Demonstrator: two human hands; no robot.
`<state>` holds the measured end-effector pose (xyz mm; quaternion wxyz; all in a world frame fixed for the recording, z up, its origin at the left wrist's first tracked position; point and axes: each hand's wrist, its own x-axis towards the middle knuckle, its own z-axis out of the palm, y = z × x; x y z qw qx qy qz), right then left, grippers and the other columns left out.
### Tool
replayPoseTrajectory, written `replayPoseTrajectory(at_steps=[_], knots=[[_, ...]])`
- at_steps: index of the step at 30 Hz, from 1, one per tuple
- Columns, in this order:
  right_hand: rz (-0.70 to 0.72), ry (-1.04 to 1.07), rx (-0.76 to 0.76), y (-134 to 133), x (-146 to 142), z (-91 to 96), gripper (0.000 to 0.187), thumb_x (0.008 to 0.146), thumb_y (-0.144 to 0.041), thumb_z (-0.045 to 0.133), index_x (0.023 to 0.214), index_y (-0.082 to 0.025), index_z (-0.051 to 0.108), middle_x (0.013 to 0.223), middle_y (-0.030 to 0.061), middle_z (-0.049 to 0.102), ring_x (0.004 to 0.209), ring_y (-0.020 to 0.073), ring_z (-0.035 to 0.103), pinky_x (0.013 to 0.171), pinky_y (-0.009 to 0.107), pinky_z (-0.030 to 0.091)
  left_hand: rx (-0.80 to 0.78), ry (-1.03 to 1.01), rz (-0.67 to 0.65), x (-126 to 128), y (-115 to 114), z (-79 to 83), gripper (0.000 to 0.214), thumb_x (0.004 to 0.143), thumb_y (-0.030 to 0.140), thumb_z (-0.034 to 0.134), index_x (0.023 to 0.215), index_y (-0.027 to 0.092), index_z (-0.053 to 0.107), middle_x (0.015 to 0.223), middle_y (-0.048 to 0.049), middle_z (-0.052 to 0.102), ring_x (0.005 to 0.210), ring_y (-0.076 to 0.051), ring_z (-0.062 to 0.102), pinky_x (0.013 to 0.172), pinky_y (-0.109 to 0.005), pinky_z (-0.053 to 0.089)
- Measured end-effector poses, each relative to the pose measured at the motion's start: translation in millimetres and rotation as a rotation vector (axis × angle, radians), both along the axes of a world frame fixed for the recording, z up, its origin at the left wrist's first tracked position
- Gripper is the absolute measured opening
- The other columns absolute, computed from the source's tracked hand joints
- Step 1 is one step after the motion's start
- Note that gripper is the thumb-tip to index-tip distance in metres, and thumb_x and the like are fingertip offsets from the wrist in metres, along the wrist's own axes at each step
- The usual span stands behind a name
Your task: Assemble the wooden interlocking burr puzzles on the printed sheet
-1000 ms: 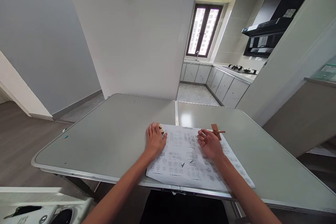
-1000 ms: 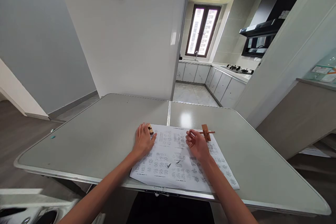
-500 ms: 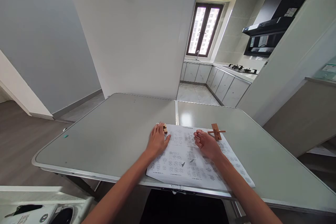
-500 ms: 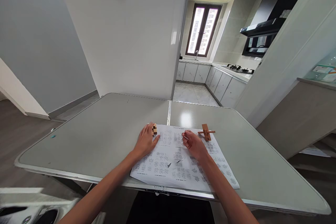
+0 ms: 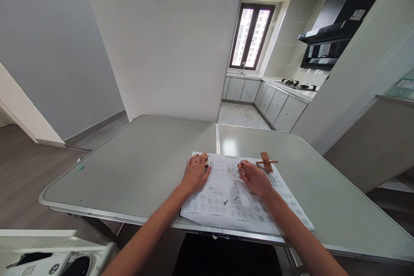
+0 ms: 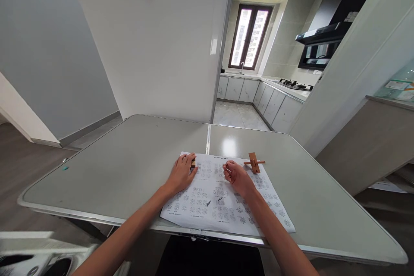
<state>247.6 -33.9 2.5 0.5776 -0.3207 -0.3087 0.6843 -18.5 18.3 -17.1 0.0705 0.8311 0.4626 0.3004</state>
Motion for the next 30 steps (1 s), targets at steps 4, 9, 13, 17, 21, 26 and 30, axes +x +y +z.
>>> replayPoseTrajectory(at_steps=[4, 9, 13, 17, 21, 26, 30], knots=[[0.001, -0.016, 0.000, 0, 0, 0.1, 0.024, 0.078, -0.031, 0.086, 0.080, -0.020, 0.065, 0.080, -0.0014, 0.063, 0.058, 0.0081, 0.051, 0.048, 0.019, 0.046, 0.010, 0.008, -0.178, 1, -7, 10.6, 0.040, 0.099, 0.027, 0.055, 0.138, 0.025, 0.050, 0.149, -0.0105, 0.054, 0.138, -0.029, 0.050, 0.115, -0.053, 0.044], [0.001, -0.058, 0.011, 0, -1, 0.8, 0.025, 0.079, -0.033, 0.085, 0.080, -0.021, 0.064, 0.080, -0.0014, 0.065, 0.059, 0.0090, 0.053, 0.049, 0.019, 0.044, -0.014, 0.015, -0.386, 1, -17, 25.1, 0.041, 0.101, 0.027, 0.054, 0.142, 0.029, 0.050, 0.147, -0.0089, 0.057, 0.137, -0.028, 0.052, 0.115, -0.050, 0.046], [0.007, -0.118, 0.022, -1, -5, -0.7, 0.027, 0.076, -0.035, 0.088, 0.081, -0.020, 0.065, 0.080, 0.0001, 0.067, 0.056, 0.0089, 0.053, 0.049, 0.021, 0.041, -0.033, 0.023, -0.411, 0, -21, 30.9, 0.045, 0.100, 0.034, 0.058, 0.144, 0.029, 0.048, 0.149, -0.0095, 0.055, 0.138, -0.029, 0.052, 0.115, -0.051, 0.046], [0.000, -0.374, 0.170, -5, -12, -0.4, 0.026, 0.081, -0.042, 0.084, 0.084, -0.020, 0.068, 0.083, 0.0018, 0.070, 0.061, 0.0120, 0.056, 0.054, 0.023, 0.043, 0.002, 0.020, -0.338, 0, -19, 29.2, 0.055, 0.096, 0.044, 0.065, 0.144, 0.027, 0.046, 0.147, -0.0110, 0.055, 0.136, -0.031, 0.052, 0.113, -0.050, 0.046], [-0.064, -0.715, 0.357, -10, -18, 1.3, 0.020, 0.086, -0.042, 0.077, 0.094, -0.023, 0.073, 0.093, 0.0030, 0.072, 0.076, 0.0170, 0.062, 0.066, 0.028, 0.049, 0.051, 0.034, -0.218, 0, -17, 26.1, 0.062, 0.091, 0.057, 0.067, 0.141, 0.025, 0.048, 0.140, -0.0129, 0.058, 0.130, -0.034, 0.055, 0.110, -0.052, 0.046], [-0.060, -0.830, 0.429, -12, -20, -0.7, 0.021, 0.086, -0.040, 0.076, 0.101, -0.025, 0.074, 0.106, 0.0040, 0.072, 0.084, 0.0197, 0.063, 0.075, 0.031, 0.052, 0.094, 0.054, 0.002, -1, -15, 26.1, 0.082, 0.073, 0.075, 0.074, 0.133, 0.022, 0.054, 0.121, -0.0146, 0.060, 0.111, -0.037, 0.062, 0.096, -0.052, 0.050], [-0.060, -0.820, 0.427, -13, -20, -1.0, 0.022, 0.085, -0.039, 0.077, 0.102, -0.025, 0.074, 0.107, 0.0042, 0.071, 0.082, 0.0190, 0.062, 0.074, 0.031, 0.051, 0.034, 0.079, -0.006, -1, -14, 24.3, 0.084, 0.075, 0.077, 0.070, 0.133, 0.019, 0.054, 0.114, -0.0148, 0.067, 0.100, -0.038, 0.068, 0.093, -0.052, 0.050]])
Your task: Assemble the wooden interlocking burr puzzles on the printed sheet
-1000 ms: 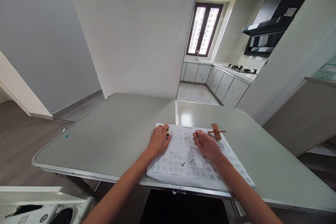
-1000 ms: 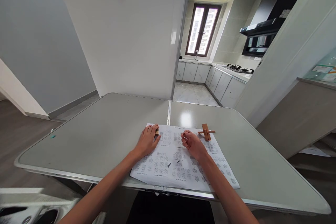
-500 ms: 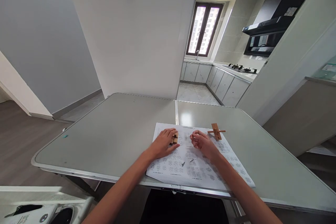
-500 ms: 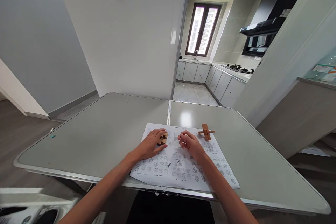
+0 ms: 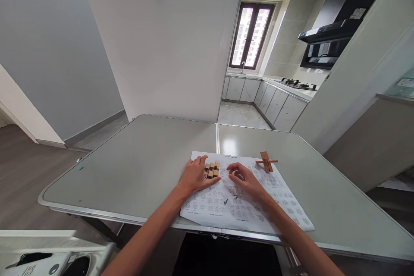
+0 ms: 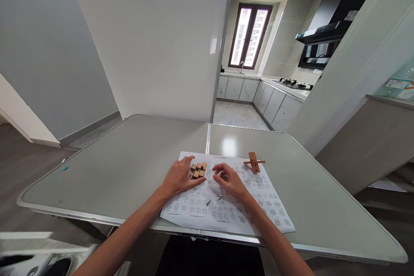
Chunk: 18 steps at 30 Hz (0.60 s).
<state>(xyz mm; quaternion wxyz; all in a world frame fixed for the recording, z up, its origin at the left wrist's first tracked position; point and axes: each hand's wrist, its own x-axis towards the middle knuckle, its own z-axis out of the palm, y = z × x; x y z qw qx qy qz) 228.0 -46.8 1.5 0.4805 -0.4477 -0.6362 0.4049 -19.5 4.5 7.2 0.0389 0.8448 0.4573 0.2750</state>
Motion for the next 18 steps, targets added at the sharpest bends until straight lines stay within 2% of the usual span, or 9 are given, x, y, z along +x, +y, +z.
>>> replayPoseTrajectory(at_steps=[4, 11, 14, 18], knots=[[-0.021, -0.055, 0.012, -3, -2, 2.6, 0.026, 0.086, -0.035, 0.076, 0.111, -0.027, 0.074, 0.117, 0.0049, 0.071, 0.087, 0.0197, 0.063, 0.081, 0.033, 0.052, -0.024, 0.023, -0.045, 1, 0, -2.0, 0.079, 0.079, 0.075, 0.068, 0.134, 0.020, 0.053, 0.108, -0.0135, 0.074, 0.095, -0.037, 0.072, 0.093, -0.050, 0.048], [-0.021, -0.022, 0.065, -1, -3, 2.9, 0.041, 0.080, -0.028, 0.083, 0.119, -0.032, 0.074, 0.132, 0.0039, 0.069, 0.120, 0.0260, 0.060, 0.101, 0.038, 0.047, -0.091, -0.023, -0.214, 3, -5, 4.5, 0.070, 0.083, 0.062, 0.072, 0.137, 0.021, 0.053, 0.103, -0.0093, 0.076, 0.097, -0.033, 0.072, 0.096, -0.046, 0.048], [-0.029, -0.040, 0.065, -1, -3, 1.4, 0.048, 0.078, -0.028, 0.084, 0.123, -0.033, 0.072, 0.135, 0.0036, 0.068, 0.121, 0.0262, 0.060, 0.102, 0.038, 0.047, -0.128, -0.034, -0.276, 3, -8, 8.6, 0.068, 0.084, 0.057, 0.073, 0.138, 0.020, 0.052, 0.103, -0.0085, 0.075, 0.096, -0.031, 0.072, 0.095, -0.045, 0.049], [-0.021, -0.203, 0.067, -1, -3, -3.2, 0.054, 0.082, -0.034, 0.079, 0.133, -0.031, 0.065, 0.137, 0.0055, 0.066, 0.118, 0.0275, 0.061, 0.104, 0.044, 0.047, -0.151, -0.044, -0.337, 3, -11, 11.8, 0.069, 0.086, 0.053, 0.074, 0.141, 0.021, 0.049, 0.106, -0.0081, 0.073, 0.098, -0.030, 0.070, 0.096, -0.044, 0.050]])
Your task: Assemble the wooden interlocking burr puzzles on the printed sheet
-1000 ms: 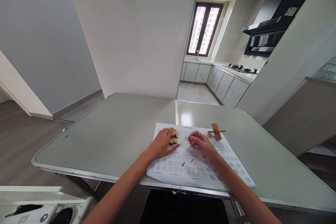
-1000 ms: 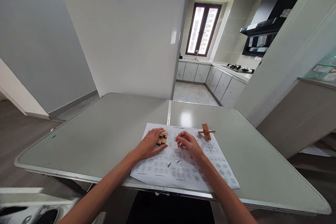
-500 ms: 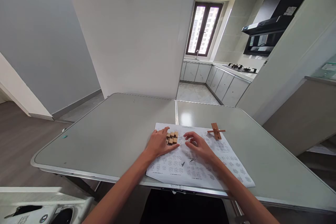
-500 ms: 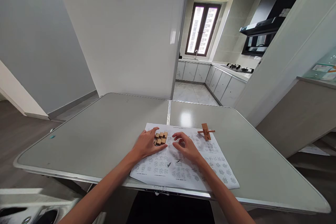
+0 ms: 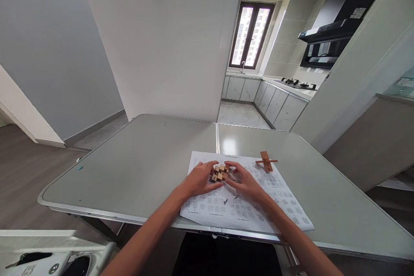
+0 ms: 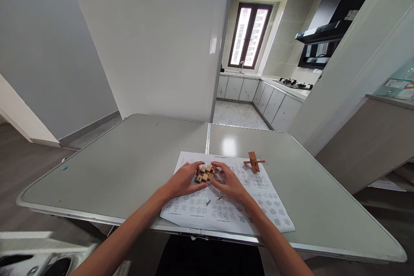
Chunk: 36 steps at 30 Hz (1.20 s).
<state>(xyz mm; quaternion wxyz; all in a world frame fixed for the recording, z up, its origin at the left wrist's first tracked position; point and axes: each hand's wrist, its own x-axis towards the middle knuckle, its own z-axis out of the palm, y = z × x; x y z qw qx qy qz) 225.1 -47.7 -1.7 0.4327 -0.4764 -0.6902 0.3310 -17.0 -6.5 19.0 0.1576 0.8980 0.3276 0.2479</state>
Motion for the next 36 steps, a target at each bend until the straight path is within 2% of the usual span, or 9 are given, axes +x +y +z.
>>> replayPoseTrajectory(at_steps=[8, 15, 21, 27, 31, 36], knots=[[-0.091, -0.084, 0.017, 6, 4, -7.7, 0.048, 0.085, -0.043, 0.076, 0.128, -0.026, 0.064, 0.128, 0.0088, 0.068, 0.107, 0.0276, 0.064, 0.098, 0.045, 0.052, -0.006, 0.000, -0.008, 0, 0, 0.3, 0.064, 0.088, 0.041, 0.071, 0.143, 0.019, 0.046, 0.103, -0.0066, 0.071, 0.097, -0.028, 0.068, 0.098, -0.042, 0.047], [-0.149, -0.089, 0.083, 10, 5, -11.4, 0.043, 0.086, -0.039, 0.074, 0.125, -0.024, 0.064, 0.124, 0.0097, 0.068, 0.105, 0.0275, 0.065, 0.096, 0.045, 0.052, 0.079, 0.031, 0.062, 0, 3, -6.1, 0.066, 0.074, 0.021, 0.066, 0.138, 0.016, 0.051, 0.099, -0.0071, 0.069, 0.092, -0.028, 0.066, 0.093, -0.041, 0.048], [-0.155, -0.159, 0.100, 11, 7, -17.0, 0.047, 0.084, -0.034, 0.073, 0.129, -0.027, 0.061, 0.131, 0.0085, 0.064, 0.121, 0.0291, 0.060, 0.104, 0.046, 0.049, 0.098, 0.041, 0.199, 1, 9, -11.9, 0.051, 0.081, 0.021, 0.063, 0.131, 0.015, 0.053, 0.105, -0.0102, 0.069, 0.098, -0.029, 0.066, 0.093, -0.042, 0.047], [-0.225, -0.210, 0.068, 13, 11, -22.7, 0.053, 0.082, -0.037, 0.074, 0.132, -0.025, 0.060, 0.127, 0.0094, 0.067, 0.122, 0.0316, 0.061, 0.107, 0.051, 0.048, 0.181, 0.061, 0.358, 0, 13, -16.9, 0.017, 0.089, 0.025, 0.062, 0.104, 0.019, 0.059, 0.105, -0.0099, 0.065, 0.098, -0.028, 0.062, 0.089, -0.042, 0.047], [-0.189, -0.153, 0.048, 11, 9, -17.4, 0.051, 0.085, -0.037, 0.074, 0.132, -0.026, 0.059, 0.133, 0.0097, 0.066, 0.122, 0.0313, 0.061, 0.103, 0.049, 0.050, 0.200, 0.084, 0.354, -1, 14, -18.7, 0.008, 0.093, 0.026, 0.061, 0.098, 0.019, 0.061, 0.105, -0.0090, 0.064, 0.098, -0.026, 0.061, 0.088, -0.041, 0.047], [-0.125, -0.050, 0.104, 9, 6, -11.0, 0.054, 0.086, -0.032, 0.073, 0.137, -0.031, 0.055, 0.140, 0.0079, 0.063, 0.124, 0.0297, 0.060, 0.100, 0.047, 0.052, 0.212, 0.070, 0.328, -1, 15, -20.1, 0.006, 0.096, 0.024, 0.059, 0.098, 0.020, 0.063, 0.103, -0.0079, 0.065, 0.098, -0.025, 0.061, 0.088, -0.040, 0.047]])
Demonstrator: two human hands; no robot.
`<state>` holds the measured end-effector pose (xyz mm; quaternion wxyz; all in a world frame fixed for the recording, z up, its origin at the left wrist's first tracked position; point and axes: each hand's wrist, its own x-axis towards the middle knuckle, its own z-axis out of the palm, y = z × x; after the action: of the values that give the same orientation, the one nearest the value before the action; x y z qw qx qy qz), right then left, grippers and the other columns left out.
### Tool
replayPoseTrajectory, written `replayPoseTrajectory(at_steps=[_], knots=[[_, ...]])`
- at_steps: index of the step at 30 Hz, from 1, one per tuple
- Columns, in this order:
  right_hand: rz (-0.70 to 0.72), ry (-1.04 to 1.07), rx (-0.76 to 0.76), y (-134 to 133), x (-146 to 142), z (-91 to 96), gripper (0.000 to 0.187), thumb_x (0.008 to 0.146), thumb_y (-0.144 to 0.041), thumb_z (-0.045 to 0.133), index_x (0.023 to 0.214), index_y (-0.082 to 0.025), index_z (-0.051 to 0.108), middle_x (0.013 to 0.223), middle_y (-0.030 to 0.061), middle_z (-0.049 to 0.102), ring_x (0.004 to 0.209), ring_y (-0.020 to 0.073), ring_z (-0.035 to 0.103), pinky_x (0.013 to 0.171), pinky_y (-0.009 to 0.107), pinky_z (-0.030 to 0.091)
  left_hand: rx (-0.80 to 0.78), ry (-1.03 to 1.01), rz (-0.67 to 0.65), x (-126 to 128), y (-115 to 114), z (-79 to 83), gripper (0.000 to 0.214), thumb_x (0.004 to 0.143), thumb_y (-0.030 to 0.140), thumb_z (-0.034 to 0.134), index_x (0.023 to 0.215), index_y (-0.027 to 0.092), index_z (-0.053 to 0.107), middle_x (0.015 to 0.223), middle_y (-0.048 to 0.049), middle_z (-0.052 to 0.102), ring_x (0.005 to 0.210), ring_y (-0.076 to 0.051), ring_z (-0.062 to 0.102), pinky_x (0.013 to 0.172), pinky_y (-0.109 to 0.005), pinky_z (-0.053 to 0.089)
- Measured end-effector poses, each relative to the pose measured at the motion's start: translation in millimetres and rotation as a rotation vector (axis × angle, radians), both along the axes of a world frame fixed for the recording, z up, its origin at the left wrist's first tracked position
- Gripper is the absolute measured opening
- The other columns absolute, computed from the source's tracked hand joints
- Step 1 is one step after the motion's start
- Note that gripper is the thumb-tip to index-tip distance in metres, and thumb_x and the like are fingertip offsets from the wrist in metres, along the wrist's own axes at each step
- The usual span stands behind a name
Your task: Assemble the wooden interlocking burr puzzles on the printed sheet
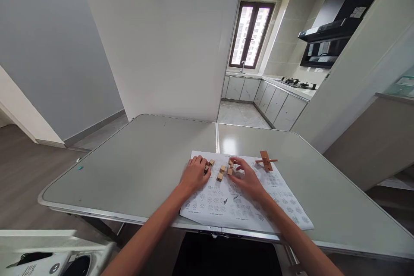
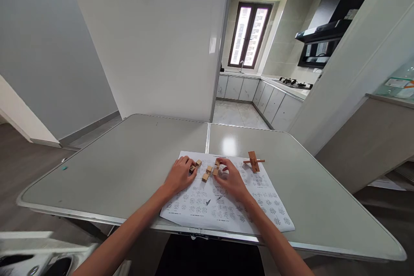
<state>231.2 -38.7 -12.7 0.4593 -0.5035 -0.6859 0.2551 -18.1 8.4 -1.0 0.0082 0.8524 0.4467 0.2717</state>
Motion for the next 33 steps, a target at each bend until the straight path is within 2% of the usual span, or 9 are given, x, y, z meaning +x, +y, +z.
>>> replayPoseTrajectory(at_steps=[5, 9, 12, 16, 21, 24, 26, 29, 33], knots=[[0.120, 0.251, -0.126, 2, 3, 0.7, 0.068, 0.083, -0.033, 0.078, 0.145, -0.034, 0.050, 0.147, 0.0078, 0.059, 0.126, 0.0282, 0.060, 0.105, 0.047, 0.050, 0.008, 0.008, 0.000, 0, 0, -1.1, 0.007, 0.098, 0.024, 0.056, 0.097, 0.020, 0.062, 0.103, -0.0081, 0.066, 0.096, -0.025, 0.061, 0.088, -0.041, 0.047], [0.254, 0.494, -0.313, 3, 9, 3.4, 0.073, 0.079, -0.034, 0.084, 0.144, -0.034, 0.051, 0.140, 0.0089, 0.066, 0.127, 0.0286, 0.062, 0.106, 0.048, 0.049, 0.001, 0.005, -0.004, -1, 0, -1.1, 0.012, 0.101, 0.027, 0.054, 0.099, 0.019, 0.062, 0.104, -0.0085, 0.066, 0.096, -0.025, 0.061, 0.088, -0.040, 0.048], [0.315, 0.584, -0.399, 3, 10, 7.5, 0.070, 0.077, -0.030, 0.086, 0.139, -0.033, 0.056, 0.135, 0.0088, 0.070, 0.131, 0.0302, 0.060, 0.106, 0.047, 0.048, -0.009, -0.033, -0.015, -1, 0, 0.3, 0.017, 0.104, 0.030, 0.051, 0.100, 0.019, 0.063, 0.105, -0.0087, 0.065, 0.094, -0.024, 0.061, 0.087, -0.040, 0.049], [0.390, 0.594, -0.449, 1, 9, 13.5, 0.063, 0.074, -0.031, 0.086, 0.133, -0.031, 0.063, 0.133, 0.0085, 0.071, 0.132, 0.0330, 0.060, 0.107, 0.049, 0.046, -0.039, -0.143, -0.033, 1, -1, 3.6, 0.020, 0.106, 0.033, 0.048, 0.108, 0.020, 0.062, 0.107, -0.0080, 0.064, 0.094, -0.023, 0.062, 0.088, -0.039, 0.051], [0.460, 0.544, -0.494, -2, 10, 17.6, 0.075, 0.072, -0.034, 0.086, 0.143, -0.033, 0.060, 0.131, 0.0088, 0.072, 0.129, 0.0342, 0.060, 0.102, 0.050, 0.048, -0.132, -0.323, -0.140, 4, -3, 10.1, 0.021, 0.105, 0.038, 0.050, 0.113, 0.022, 0.062, 0.107, -0.0060, 0.064, 0.094, -0.021, 0.065, 0.085, -0.036, 0.055], [0.510, 0.552, -0.471, -3, 13, 17.6, 0.076, 0.070, -0.037, 0.088, 0.142, -0.035, 0.063, 0.152, 0.0067, 0.056, 0.128, 0.0341, 0.060, 0.098, 0.045, 0.049, -0.201, -0.423, -0.246, 6, -7, 15.7, 0.022, 0.104, 0.040, 0.054, 0.112, 0.022, 0.062, 0.106, -0.0052, 0.064, 0.091, -0.019, 0.065, 0.085, -0.035, 0.056], [0.545, 0.541, -0.474, -3, 13, 17.5, 0.075, 0.069, -0.039, 0.089, 0.140, -0.034, 0.065, 0.157, 0.0061, 0.050, 0.125, 0.0334, 0.061, 0.094, 0.043, 0.051, -0.236, -0.452, -0.321, 7, -11, 19.1, 0.022, 0.103, 0.041, 0.056, 0.112, 0.022, 0.063, 0.105, -0.0051, 0.064, 0.090, -0.018, 0.064, 0.085, -0.034, 0.056], [0.601, 0.496, -0.513, -4, 11, 18.1, 0.081, 0.068, -0.043, 0.090, 0.143, -0.031, 0.063, 0.144, 0.0098, 0.062, 0.117, 0.0310, 0.064, 0.087, 0.040, 0.052, -0.269, -0.463, -0.395, 9, -17, 22.3, 0.022, 0.102, 0.042, 0.060, 0.109, 0.021, 0.063, 0.103, -0.0047, 0.066, 0.087, -0.017, 0.064, 0.085, -0.033, 0.055], [0.622, 0.473, -0.522, -5, 9, 19.7, 0.083, 0.068, -0.046, 0.091, 0.144, -0.030, 0.062, 0.139, 0.0105, 0.065, 0.114, 0.0297, 0.065, 0.085, 0.038, 0.052, -0.319, -0.445, -0.400, 8, -21, 24.3, 0.026, 0.100, 0.042, 0.062, 0.116, 0.022, 0.061, 0.096, -0.0032, 0.067, 0.085, -0.018, 0.064, 0.084, -0.034, 0.054]])
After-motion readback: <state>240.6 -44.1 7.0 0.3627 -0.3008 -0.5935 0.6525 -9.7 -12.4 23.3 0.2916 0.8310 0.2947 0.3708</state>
